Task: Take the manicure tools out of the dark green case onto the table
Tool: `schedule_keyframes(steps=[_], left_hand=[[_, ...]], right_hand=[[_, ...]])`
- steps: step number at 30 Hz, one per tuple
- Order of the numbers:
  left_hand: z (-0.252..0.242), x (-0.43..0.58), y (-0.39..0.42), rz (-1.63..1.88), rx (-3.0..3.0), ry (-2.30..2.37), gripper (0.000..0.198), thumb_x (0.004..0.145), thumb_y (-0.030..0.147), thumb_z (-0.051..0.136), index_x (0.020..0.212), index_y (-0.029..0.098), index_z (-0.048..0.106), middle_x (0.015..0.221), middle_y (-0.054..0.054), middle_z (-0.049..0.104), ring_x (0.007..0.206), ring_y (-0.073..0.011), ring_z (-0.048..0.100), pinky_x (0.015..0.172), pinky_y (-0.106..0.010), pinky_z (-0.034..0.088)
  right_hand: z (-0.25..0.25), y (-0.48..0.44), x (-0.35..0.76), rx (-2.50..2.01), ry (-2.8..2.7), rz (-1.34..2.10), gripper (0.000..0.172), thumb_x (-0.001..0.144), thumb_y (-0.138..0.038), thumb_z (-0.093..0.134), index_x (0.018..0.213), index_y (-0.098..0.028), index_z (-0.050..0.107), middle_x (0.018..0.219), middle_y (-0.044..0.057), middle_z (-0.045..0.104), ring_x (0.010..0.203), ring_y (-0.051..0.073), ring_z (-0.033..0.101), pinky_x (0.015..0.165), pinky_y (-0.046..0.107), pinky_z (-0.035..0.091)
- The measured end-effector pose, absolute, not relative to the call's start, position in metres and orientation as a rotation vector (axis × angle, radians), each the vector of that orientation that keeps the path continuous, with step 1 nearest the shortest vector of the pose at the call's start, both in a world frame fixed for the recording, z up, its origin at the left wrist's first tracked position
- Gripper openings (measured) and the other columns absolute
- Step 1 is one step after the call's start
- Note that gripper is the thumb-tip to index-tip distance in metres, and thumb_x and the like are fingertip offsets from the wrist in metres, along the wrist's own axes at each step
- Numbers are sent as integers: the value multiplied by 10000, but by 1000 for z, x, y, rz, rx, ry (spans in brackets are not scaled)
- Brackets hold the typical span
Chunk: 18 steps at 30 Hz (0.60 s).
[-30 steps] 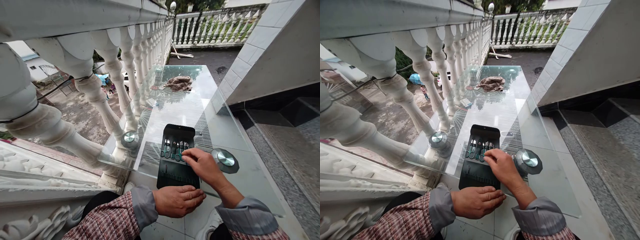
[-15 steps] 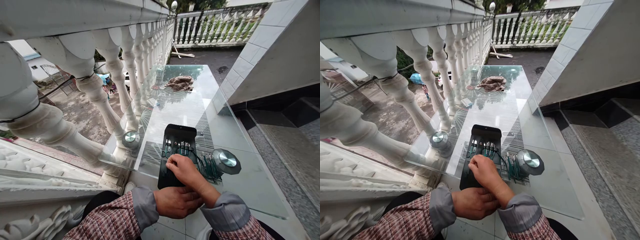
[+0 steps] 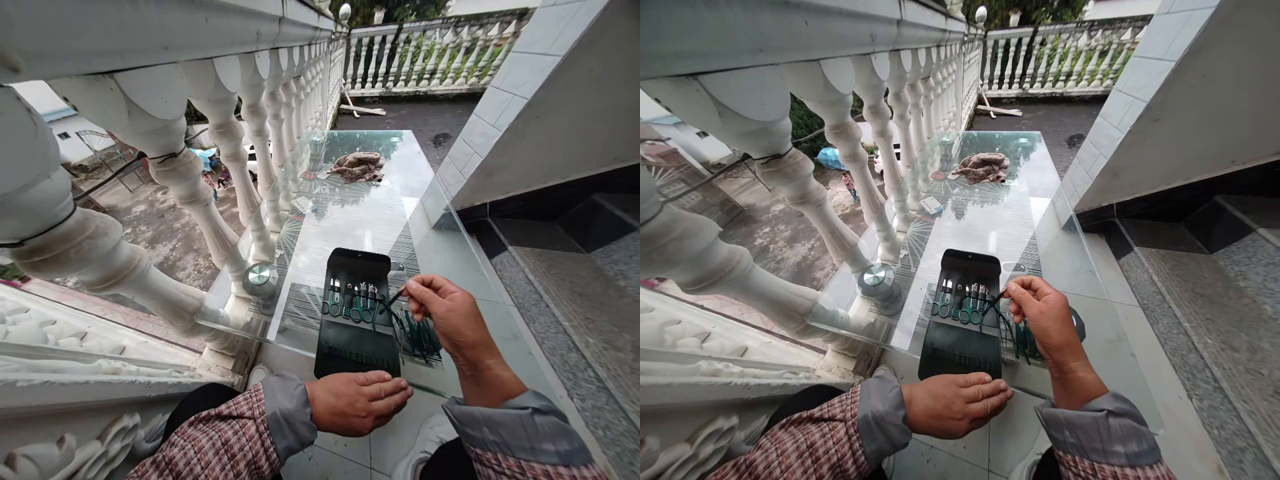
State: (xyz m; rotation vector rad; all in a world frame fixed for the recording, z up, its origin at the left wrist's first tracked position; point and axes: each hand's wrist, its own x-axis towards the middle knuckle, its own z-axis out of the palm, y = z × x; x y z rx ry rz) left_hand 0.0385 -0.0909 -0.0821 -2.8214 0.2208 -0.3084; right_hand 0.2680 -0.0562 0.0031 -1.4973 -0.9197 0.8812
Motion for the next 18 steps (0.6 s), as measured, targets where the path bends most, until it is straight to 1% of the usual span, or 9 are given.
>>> schedule_keyframes(steps=[3,6,9,12,15,18], left_hand=[[-84,38,-91,-320,-2816,222,506,1215,142,382,1546,63,756,1725,-143,642,1596,-247,633,1309,-351,517],[-86,39,-92,-319,-2818,216,502,1218,146,384,1549,55,750,1730,-149,636,1595,-251,634,1301,-353,524],[-86,40,-92,-321,-2826,210,500,1223,150,382,1558,35,735,1729,-162,634,1593,-255,636,1294,-356,530],[-86,40,-93,-304,-2838,210,499,1227,153,380,1560,39,733,1734,-164,628,1598,-255,631,1301,-353,523],[-86,40,-92,-309,-2840,211,490,1227,157,393,1554,36,737,1737,-169,624,1597,-254,632,1304,-349,523],[-85,40,-92,-312,-2847,219,459,1218,165,452,1550,26,737,1734,-198,619,1590,-265,640,1295,-360,540]], right_hand=[[-2,-63,286,-1594,-822,904,523,572,-648,951,761,-228,704,624,11,652,511,133,530,452,256,421],[-15,-69,300,-1723,-865,895,476,565,-632,873,770,-229,723,604,6,640,497,146,517,448,276,396],[-31,-74,310,-1843,-1008,852,419,622,-628,727,772,-237,738,630,21,671,509,168,533,494,313,405],[-42,-76,316,-1946,-1183,751,386,701,-617,617,773,-261,749,675,39,715,600,222,625,595,355,460],[-45,-76,317,-2047,-1316,626,324,757,-562,594,767,-284,759,735,49,775,724,270,717,706,381,500],[-43,-75,312,-2096,-1389,529,257,810,-491,619,801,-293,782,842,59,840,817,293,763,750,380,506]])
